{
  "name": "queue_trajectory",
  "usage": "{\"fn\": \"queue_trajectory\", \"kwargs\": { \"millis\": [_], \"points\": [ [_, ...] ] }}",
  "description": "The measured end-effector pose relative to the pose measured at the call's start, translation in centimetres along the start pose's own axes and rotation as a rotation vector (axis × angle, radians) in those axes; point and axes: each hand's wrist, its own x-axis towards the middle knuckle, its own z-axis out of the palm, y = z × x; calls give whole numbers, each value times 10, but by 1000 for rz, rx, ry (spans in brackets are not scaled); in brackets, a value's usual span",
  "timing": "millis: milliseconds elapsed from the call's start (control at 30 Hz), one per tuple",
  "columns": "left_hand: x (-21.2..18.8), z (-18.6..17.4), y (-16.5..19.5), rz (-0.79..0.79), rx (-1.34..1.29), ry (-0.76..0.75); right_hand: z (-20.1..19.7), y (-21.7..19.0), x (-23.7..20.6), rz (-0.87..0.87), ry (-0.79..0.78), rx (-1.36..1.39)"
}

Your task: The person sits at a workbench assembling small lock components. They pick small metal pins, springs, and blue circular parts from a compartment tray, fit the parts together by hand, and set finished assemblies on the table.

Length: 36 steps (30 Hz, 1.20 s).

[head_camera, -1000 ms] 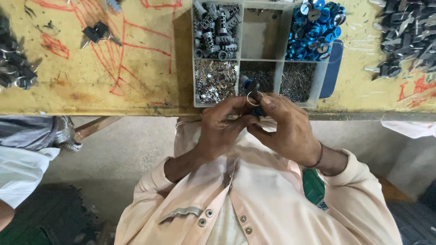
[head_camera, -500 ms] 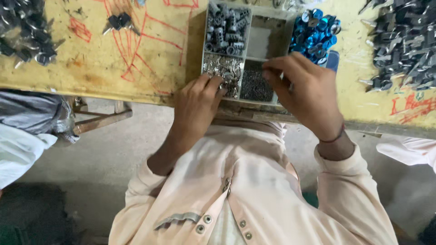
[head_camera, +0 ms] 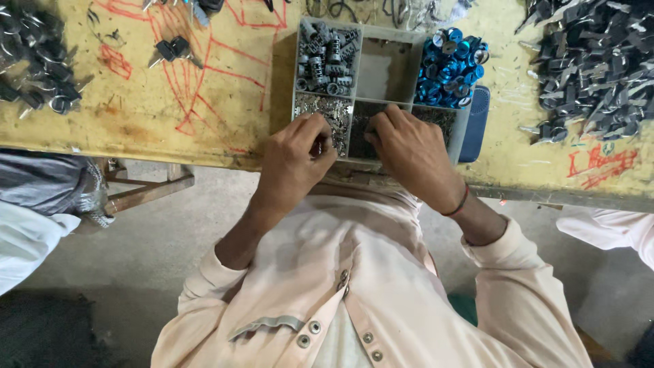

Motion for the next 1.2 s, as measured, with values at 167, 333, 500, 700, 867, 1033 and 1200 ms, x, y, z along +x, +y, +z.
{"fn": "queue_trajectory", "kwargs": {
  "millis": [167,333,500,700,867,1033,1200],
  "points": [
    [2,4,0,-4,-138,18,-3,-7,-3,112,80,213],
    [-2,3,1,26,-170,57,-2,-3,-10,133,148,420],
    [-3,16,3,-15,-417,16,-3,-5,-15,151,208,482],
    [2,25,16,-329,-745,-20,1,3,-16,380,170,1007],
    [1,1,15,4,-3,29,2,5,-22,483,153,938],
    [4,-3,13,-18,329,-92,-11,-4,-21,280,169,531],
    [5,-3,11,-8,346,-130,-22,-16,-11,185,105,295]
  ]
}}
